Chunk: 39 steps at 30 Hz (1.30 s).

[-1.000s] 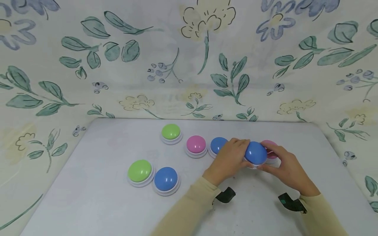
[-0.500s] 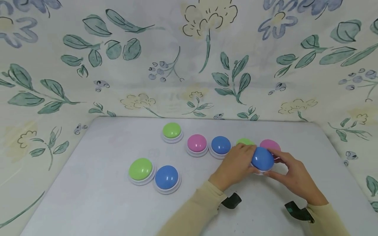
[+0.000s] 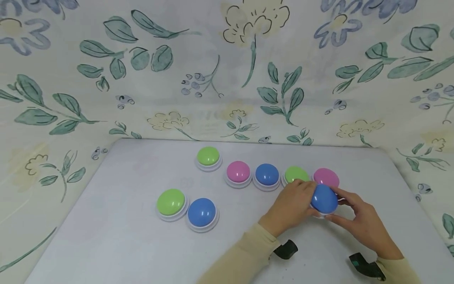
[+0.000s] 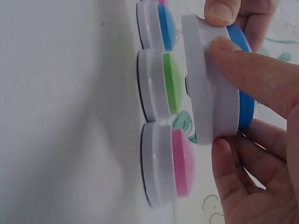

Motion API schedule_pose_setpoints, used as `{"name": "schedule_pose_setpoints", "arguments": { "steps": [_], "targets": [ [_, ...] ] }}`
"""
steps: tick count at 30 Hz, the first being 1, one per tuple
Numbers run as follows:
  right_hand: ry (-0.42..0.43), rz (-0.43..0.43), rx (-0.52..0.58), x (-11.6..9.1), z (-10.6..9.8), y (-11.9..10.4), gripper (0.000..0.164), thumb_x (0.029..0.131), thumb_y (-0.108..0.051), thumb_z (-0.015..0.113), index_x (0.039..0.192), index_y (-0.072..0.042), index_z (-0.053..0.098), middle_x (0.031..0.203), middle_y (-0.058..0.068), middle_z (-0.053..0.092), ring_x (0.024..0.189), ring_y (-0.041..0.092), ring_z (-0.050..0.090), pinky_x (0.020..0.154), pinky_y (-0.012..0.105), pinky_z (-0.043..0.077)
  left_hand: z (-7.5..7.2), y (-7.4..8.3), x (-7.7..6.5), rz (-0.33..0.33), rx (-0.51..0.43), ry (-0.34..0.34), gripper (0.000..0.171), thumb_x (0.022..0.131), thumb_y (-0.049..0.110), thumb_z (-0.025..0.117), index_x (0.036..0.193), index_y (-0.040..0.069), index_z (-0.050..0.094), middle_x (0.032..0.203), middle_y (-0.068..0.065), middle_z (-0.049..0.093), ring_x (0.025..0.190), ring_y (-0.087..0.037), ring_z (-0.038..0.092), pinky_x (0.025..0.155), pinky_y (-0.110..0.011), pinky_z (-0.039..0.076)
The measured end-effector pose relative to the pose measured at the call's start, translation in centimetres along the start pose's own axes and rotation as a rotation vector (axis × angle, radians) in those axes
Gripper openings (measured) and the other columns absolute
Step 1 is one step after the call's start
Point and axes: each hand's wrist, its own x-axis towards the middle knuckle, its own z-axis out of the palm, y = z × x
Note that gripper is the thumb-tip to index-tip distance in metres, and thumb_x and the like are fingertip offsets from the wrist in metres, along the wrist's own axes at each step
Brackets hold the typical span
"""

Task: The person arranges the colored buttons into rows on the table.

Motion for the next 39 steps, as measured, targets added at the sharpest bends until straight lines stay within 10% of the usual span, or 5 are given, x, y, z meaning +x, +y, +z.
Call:
{"name": "schedule_pose_setpoints", "arguments": {
  "steps": [10,20,29,33,39],
  "targets": [
    [0.028,-0.038,0.012,-0.6,-0.1,1.3,0.08,0.073,-0.012,0.09,0.144,-0.008,0.053,0.127,0.015,0.063,0.102,-0.012,0.048,0.09,-0.001,0.033,0.7,1.0,-0.1,-0.011,0.051,0.019,0.076,0.089,0.054,0.069,0.144,0.004,0.052,0.142,-0.002,0.058,0.125,-0.014,0.054,0.112,-0.02,0.036],
    [-0.019,0.017,-0.03,-0.8,-0.6,2.2,0.08,0.073,-0.019,0.091,0.143,-0.01,0.054,0.128,0.015,0.063,0.102,-0.003,0.052,0.087,0.0,0.036,1.4,2.1,-0.1,-0.04,0.08,0.016,0.077,0.089,0.055,0.068,0.145,0.005,0.052,0.143,0.0,0.058,0.128,-0.013,0.053,0.112,-0.02,0.035],
    [-0.07,0.067,-0.044,-0.8,-0.8,2.5,0.082,0.073,-0.017,0.091,0.144,-0.006,0.052,0.13,0.021,0.061,0.106,0.037,0.061,0.092,0.065,0.047,1.8,2.9,-0.2,-0.08,0.057,0.045,0.073,0.088,0.051,0.072,0.142,0.005,0.055,0.14,0.0,0.06,0.126,-0.01,0.055,0.112,-0.019,0.035],
    [-0.08,0.079,-0.044,-0.8,-0.7,2.7,0.082,0.073,-0.018,0.091,0.144,-0.006,0.052,0.13,0.021,0.061,0.107,0.038,0.061,0.093,0.064,0.046,1.9,3.2,-0.3,-0.11,0.022,0.067,0.07,0.087,0.047,0.076,0.141,0.006,0.056,0.138,0.001,0.061,0.125,-0.009,0.056,0.111,-0.019,0.037],
    [-0.08,0.079,-0.063,-0.9,-0.8,3.2,0.081,0.072,-0.024,0.092,0.142,-0.01,0.055,0.128,0.017,0.063,0.104,0.03,0.061,0.091,0.013,0.049,2.6,3.6,-0.4,-0.134,-0.026,0.134,0.069,0.084,0.043,0.08,0.138,0.005,0.059,0.133,-0.001,0.065,0.118,-0.01,0.061,0.105,-0.018,0.043]
  ]
}}
